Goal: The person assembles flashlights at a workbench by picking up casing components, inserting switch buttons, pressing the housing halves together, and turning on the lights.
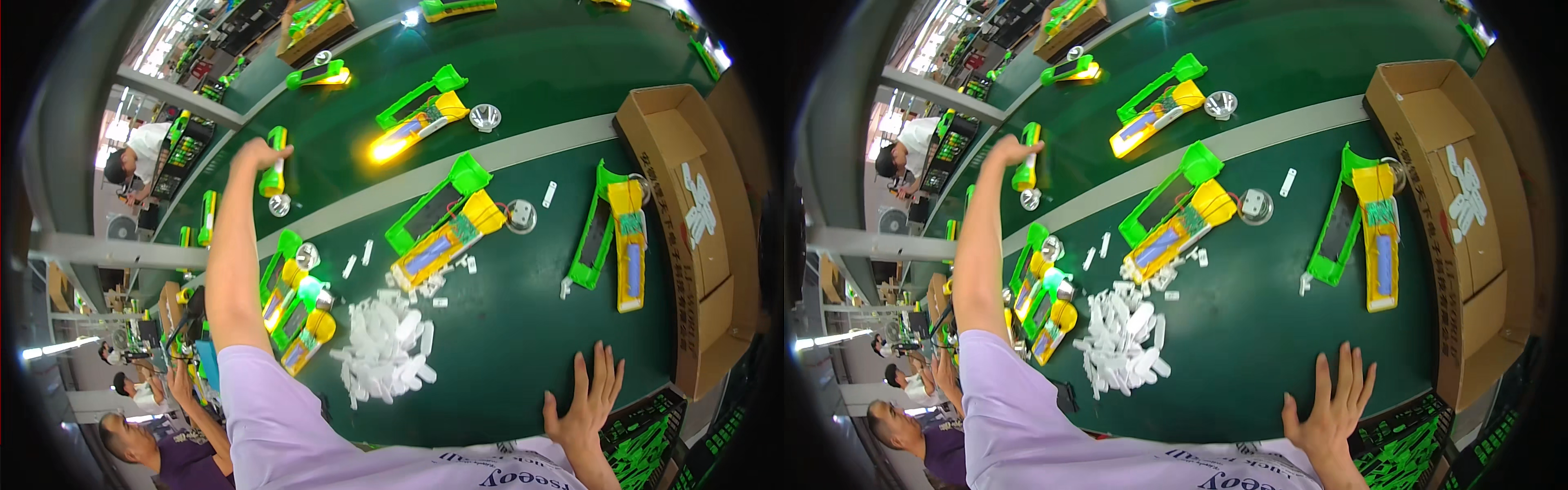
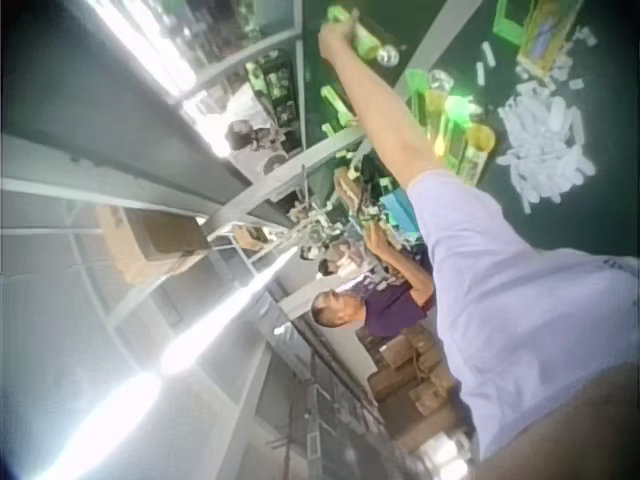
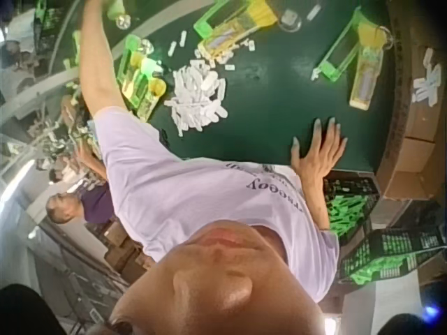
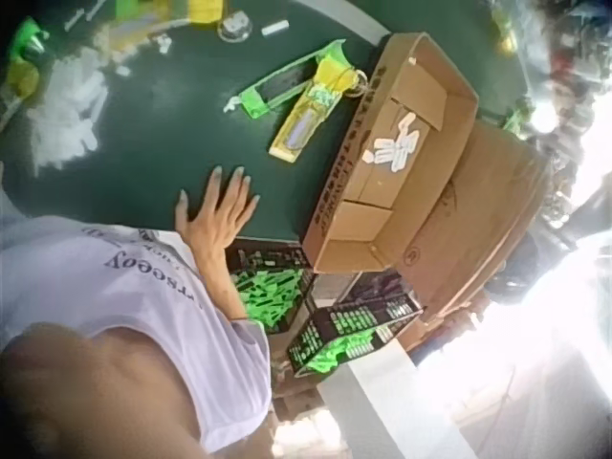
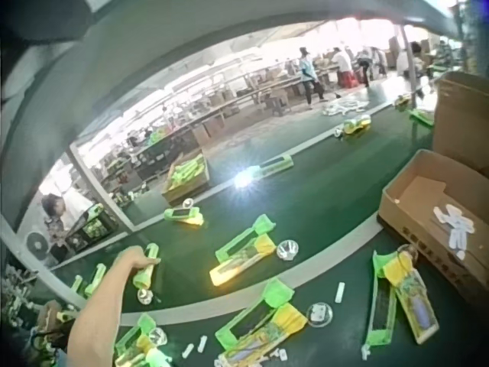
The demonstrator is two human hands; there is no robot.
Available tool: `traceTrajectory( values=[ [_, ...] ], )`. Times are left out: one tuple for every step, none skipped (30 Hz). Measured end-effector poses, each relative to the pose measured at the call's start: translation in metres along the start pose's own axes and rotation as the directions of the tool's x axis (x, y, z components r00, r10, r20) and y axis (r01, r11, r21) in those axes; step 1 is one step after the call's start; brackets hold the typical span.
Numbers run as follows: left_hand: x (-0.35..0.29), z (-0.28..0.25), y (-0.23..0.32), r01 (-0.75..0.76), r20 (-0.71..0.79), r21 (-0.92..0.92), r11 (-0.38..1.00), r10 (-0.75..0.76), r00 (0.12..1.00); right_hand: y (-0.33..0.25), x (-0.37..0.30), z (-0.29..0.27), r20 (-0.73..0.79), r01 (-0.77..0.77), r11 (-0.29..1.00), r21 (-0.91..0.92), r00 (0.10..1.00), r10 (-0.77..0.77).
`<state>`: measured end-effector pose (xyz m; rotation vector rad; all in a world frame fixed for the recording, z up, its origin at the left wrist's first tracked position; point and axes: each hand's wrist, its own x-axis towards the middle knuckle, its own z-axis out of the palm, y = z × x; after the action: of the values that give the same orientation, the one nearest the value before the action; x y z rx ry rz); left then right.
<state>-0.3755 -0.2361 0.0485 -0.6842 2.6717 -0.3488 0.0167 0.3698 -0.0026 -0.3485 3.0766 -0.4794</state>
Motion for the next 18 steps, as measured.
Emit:
traceTrajectory(
  values=[
    [0.020,-0.006,0.005,-0.029,-0.305,0.067,0.997,0.049,0.951,0.000,-0.001,0.000,0.008,-0.008,1.000,0.008,1.000,0.008],
    [0.018,-0.022,0.051,-0.083,-0.312,0.054,0.995,0.096,0.945,0.001,-0.001,0.001,0.038,-0.023,1.000,-0.013,0.999,0.024],
    [0.018,-0.027,0.083,-0.148,-0.466,0.069,0.987,0.163,0.870,0.001,-0.001,0.001,0.064,-0.024,1.000,-0.020,0.998,0.026],
    [0.046,-0.035,0.079,-0.303,-0.570,0.158,0.940,0.337,0.749,0.002,-0.002,0.001,0.067,-0.022,1.000,0.004,0.998,0.022],
    [0.065,-0.037,0.097,-0.312,-0.562,0.162,0.936,0.348,0.751,0.002,-0.003,0.002,0.076,-0.033,0.999,0.004,0.997,0.032],
    [0.079,-0.037,0.118,-0.335,-0.560,0.349,0.876,0.481,0.675,0.001,-0.002,0.001,0.111,-0.037,0.999,-0.010,0.993,0.038],
    [0.089,-0.036,0.135,-0.334,-0.531,0.523,0.784,0.607,0.591,-0.001,0.001,-0.003,0.144,-0.040,0.999,-0.024,0.989,0.043],
    [0.096,-0.035,0.147,-0.341,-0.410,0.534,0.774,0.590,0.696,-0.010,0.038,-0.021,-0.045,-0.007,0.997,-0.081,0.999,0.003],
    [0.100,-0.034,0.158,-0.356,-0.407,0.533,0.768,0.601,0.688,-0.010,0.043,-0.020,-0.041,-0.021,0.996,-0.087,0.999,0.018],
    [0.100,-0.035,0.162,-0.342,-0.398,0.515,0.786,0.572,0.717,-0.008,0.047,-0.020,-0.054,-0.011,0.997,-0.077,0.999,0.006],
    [0.099,-0.032,0.163,-0.335,-0.382,0.497,0.801,0.549,0.744,-0.009,0.044,-0.023,-0.061,-0.006,0.998,-0.070,0.998,0.002],
    [0.094,-0.032,0.159,-0.400,-0.446,0.482,0.780,0.611,0.654,0.002,0.002,0.000,0.123,-0.035,0.999,-0.021,0.992,0.037],
    [0.082,-0.035,0.159,-0.400,-0.444,0.492,0.773,0.618,0.648,0.003,0.000,0.005,0.118,-0.043,0.999,-0.013,0.992,0.044],
    [0.067,-0.043,0.155,-0.459,-0.439,0.472,0.752,0.653,0.617,0.004,-0.001,0.006,0.101,-0.034,0.999,0.005,0.994,0.034],
    [0.048,-0.048,0.148,-0.516,-0.437,0.447,0.730,0.682,0.586,0.005,-0.001,0.003,0.085,-0.022,1.000,0.018,0.996,0.020],
    [0.025,-0.050,0.137,-0.508,-0.443,0.452,0.733,0.679,0.585,0.004,0.004,0.000,0.065,-0.045,0.998,0.049,0.997,0.042],
    [-0.001,-0.049,0.135,-0.640,-0.510,0.363,0.677,0.719,0.472,0.004,0.006,-0.002,0.055,-0.051,0.998,0.047,0.997,0.048],
    [-0.033,-0.046,0.133,-0.758,-0.579,0.282,0.588,0.734,0.354,0.005,0.007,-0.002,0.031,-0.038,0.998,0.060,0.999,0.036]
  ],
)
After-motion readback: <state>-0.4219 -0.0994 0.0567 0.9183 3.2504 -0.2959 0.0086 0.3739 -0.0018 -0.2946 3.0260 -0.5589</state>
